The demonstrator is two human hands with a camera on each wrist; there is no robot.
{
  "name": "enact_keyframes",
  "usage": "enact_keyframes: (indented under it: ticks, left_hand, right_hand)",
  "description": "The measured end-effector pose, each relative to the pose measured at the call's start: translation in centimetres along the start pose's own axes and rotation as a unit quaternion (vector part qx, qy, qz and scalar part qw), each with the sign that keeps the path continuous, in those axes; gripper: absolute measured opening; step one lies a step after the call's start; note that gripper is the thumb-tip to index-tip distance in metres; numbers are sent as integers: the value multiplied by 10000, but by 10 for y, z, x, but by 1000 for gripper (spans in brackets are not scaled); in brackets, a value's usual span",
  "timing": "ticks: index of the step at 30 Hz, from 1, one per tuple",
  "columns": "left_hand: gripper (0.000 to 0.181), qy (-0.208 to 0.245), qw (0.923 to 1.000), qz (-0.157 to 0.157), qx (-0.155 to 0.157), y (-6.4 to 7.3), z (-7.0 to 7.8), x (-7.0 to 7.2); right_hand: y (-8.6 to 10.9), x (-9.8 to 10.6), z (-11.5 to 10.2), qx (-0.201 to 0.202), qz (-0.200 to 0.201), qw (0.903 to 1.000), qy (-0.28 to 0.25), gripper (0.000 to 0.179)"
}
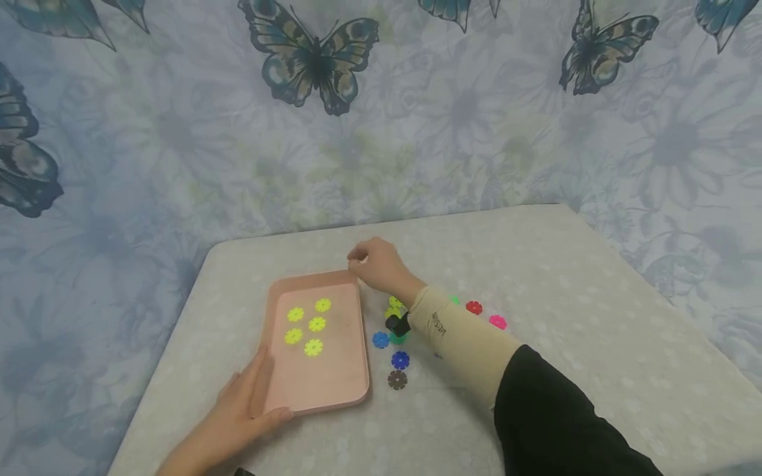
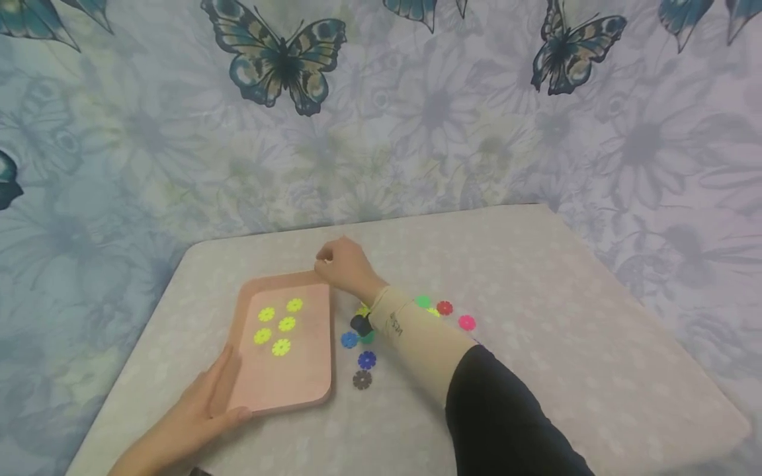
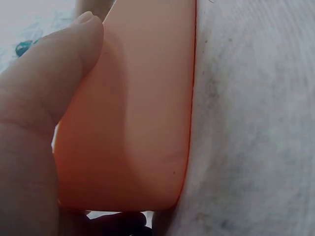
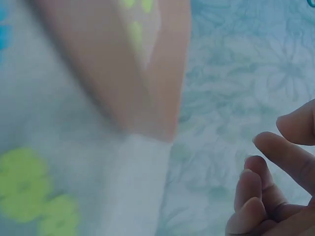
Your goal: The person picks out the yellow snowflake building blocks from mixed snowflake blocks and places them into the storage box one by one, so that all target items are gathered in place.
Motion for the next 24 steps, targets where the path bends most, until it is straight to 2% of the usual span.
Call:
enact_keyframes:
  ticks: [4,7,11,14,19,24]
  left_hand:
    - [119,106,9999,10,62,1,-2,0]
    - [119,96,9994,-130,314,4,-6,-3]
    - [121,-222,9934,-574,963,8,-16,-9]
    - [121,-447,9875,-830,1261,8,-19,-12]
    - [123,-458,9880,-846,1207,4,-15,-13]
    - [124,-471,9886,-810,1175,0,-14,-11]
  right_hand:
    - [20,2,29,-357,-17,9987,-368,26]
    - [35,-3,45,-544,-69,9969,-568,26]
    - [51,-11,61,-623,-170,9962,-581,25]
    - [59,-10,72,-614,-84,9971,-449,24]
    - [62,-6,87,-499,222,9985,33,24]
    - [60,-3,92,-39,365,9975,604,27]
Point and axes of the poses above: each hand's wrist, its own y-axis away from the middle knuckle, its own x-axis out of the back of the hand, z = x × y, the point moved 7 cm from there along -y, towards the middle knuckle, and after that the axes turned 8 degrees about z, right-handed, at the moved point
